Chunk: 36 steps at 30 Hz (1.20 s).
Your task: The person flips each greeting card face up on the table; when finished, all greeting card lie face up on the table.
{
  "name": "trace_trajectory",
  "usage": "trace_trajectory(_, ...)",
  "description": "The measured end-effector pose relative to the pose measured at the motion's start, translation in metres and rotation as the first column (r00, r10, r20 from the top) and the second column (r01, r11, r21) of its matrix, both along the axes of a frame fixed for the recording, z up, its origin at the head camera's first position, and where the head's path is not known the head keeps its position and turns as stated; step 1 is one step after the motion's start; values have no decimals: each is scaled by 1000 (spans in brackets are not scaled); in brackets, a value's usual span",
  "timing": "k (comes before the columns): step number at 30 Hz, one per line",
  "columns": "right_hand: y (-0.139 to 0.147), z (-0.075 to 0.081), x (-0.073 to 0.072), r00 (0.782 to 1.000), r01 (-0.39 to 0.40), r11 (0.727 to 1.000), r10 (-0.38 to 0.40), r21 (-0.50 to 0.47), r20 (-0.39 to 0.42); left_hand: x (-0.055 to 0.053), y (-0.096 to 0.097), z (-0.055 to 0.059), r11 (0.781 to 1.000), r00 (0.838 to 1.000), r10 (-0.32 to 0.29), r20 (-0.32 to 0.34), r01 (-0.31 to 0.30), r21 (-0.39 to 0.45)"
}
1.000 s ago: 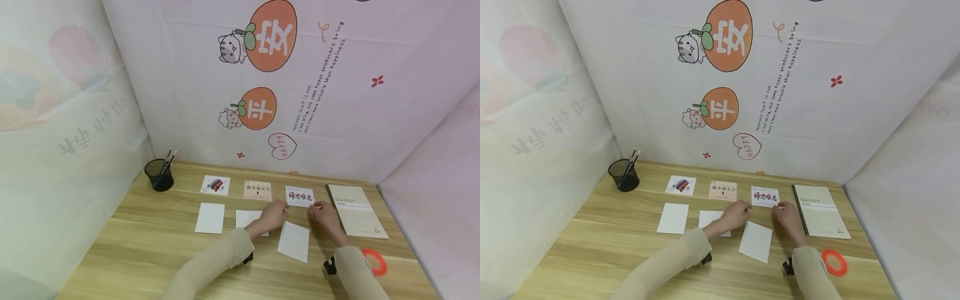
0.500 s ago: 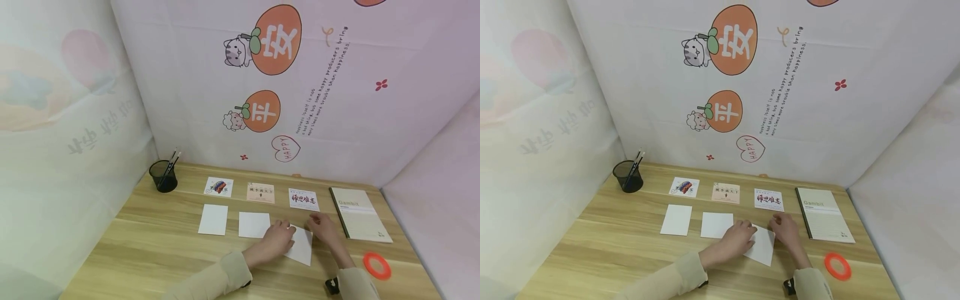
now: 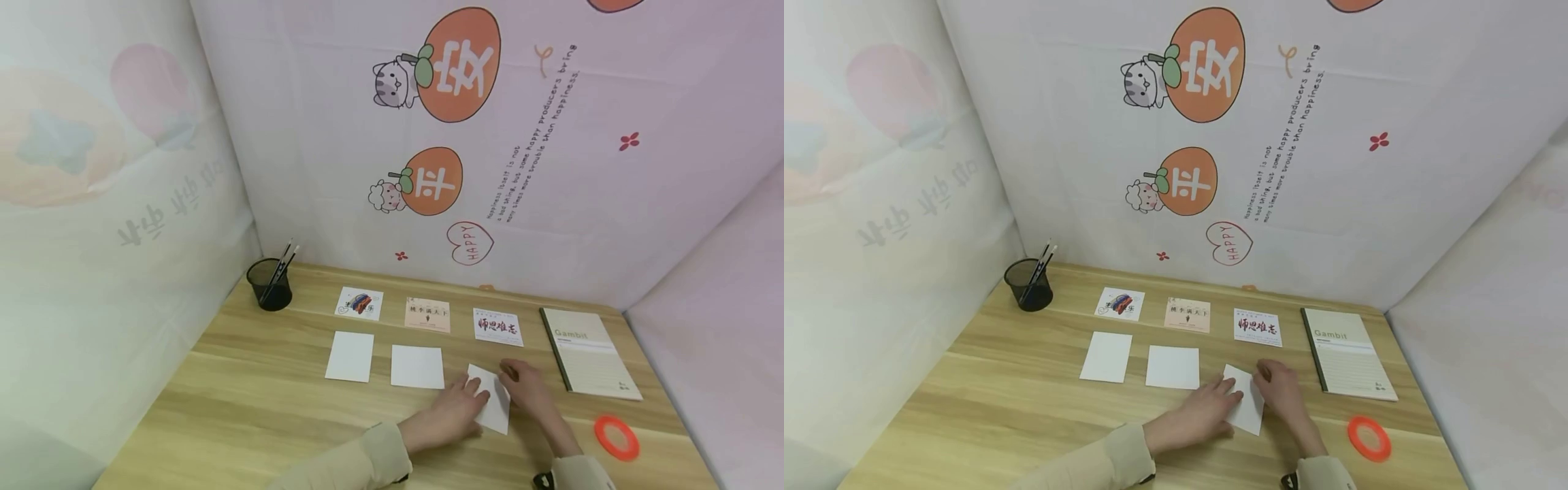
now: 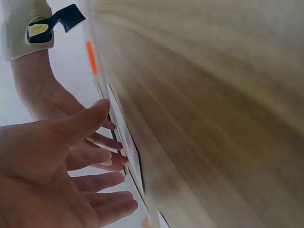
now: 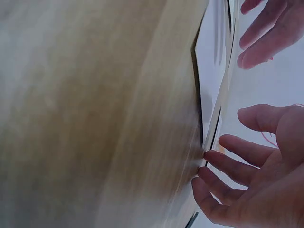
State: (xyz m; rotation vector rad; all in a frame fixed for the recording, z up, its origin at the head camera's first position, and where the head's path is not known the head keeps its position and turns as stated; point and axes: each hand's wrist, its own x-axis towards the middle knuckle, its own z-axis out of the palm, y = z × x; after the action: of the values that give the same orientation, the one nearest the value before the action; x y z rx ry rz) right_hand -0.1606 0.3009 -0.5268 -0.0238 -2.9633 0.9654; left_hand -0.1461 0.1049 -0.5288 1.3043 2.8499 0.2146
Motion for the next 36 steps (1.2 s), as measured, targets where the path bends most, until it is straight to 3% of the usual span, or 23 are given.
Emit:
trace_trajectory(9,-3,0,8,999,-44,998,45,54,-25,-1,3,-1,1000,999,6,45,-6,5)
trace_trajectory(21,-6,0,19,994,-55,996,61,74,-88,-7,5,-9,1000,1000,-11,11,11,19)
trace_trajectory(36,-15,7,27,998,-40,997,43,69,-37,-10,4,-8,999,999,-4,40,2,41)
